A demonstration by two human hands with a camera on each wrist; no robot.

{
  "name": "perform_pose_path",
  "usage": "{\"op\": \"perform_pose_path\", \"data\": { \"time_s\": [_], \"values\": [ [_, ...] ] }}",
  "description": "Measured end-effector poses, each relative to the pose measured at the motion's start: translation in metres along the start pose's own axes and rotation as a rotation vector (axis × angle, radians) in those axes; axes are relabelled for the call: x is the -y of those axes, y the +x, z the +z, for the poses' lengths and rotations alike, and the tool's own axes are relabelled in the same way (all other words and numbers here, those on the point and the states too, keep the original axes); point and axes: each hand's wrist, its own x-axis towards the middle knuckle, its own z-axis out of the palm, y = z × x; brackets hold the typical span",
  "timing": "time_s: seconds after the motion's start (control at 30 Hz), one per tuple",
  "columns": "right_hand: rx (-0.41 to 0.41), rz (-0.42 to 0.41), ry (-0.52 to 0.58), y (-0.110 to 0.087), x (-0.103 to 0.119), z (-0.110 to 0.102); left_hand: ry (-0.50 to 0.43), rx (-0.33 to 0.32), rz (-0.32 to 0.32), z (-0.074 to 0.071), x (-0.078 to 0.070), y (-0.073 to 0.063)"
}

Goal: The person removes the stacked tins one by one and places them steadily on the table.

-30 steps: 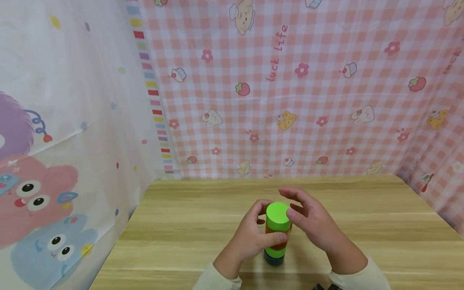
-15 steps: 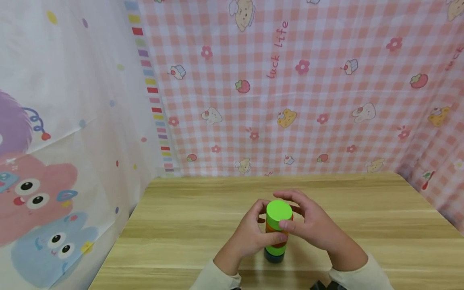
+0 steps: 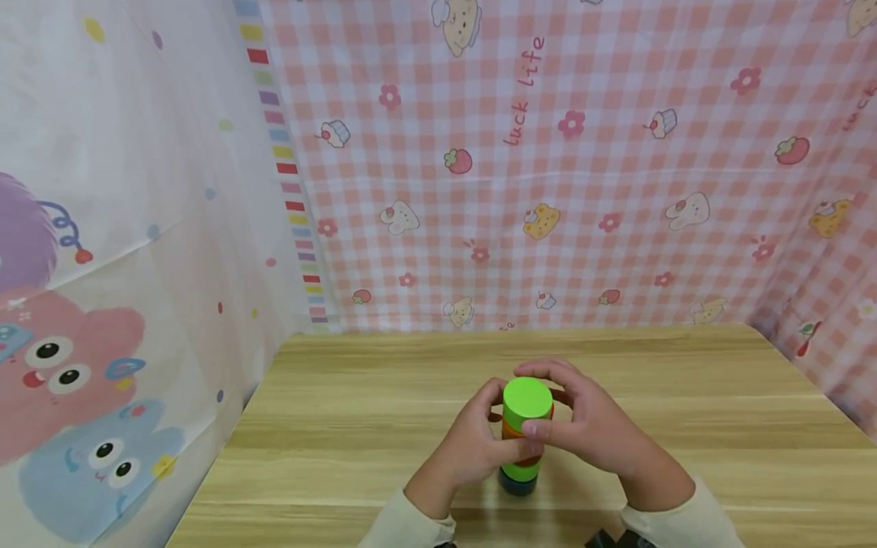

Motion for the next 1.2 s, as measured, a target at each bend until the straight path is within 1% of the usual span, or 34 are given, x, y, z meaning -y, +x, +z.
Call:
{"op": "perform_pose_path", "data": {
  "time_s": [0.33,0.57,0.87,1.07,1.2],
  "values": [
    [-0.003,0.033,-0.011,0.002,0.002,0.000,-0.022,0.009,0.012,0.001,0.000,-0.001],
    [-0.003,0.011,0.002,0.002,0.003,-0.001,-0.017,0.008,0.009,0.002,0.002,-0.001],
    [-0.032,0.002,-0.012,0.001,0.002,-0.004,-0.014,0.019,0.020,0.002,0.001,-0.002],
    [-0.043,-0.002,-0.016,0.001,0.000,-0.008,-0.004,0.022,0.035,0.003,0.002,-0.001],
    [-0.046,-0.012,-0.028,0.000,-0.002,-0.013,-0.004,0.027,0.033,0.003,0.002,-0.001]
  ]
}}
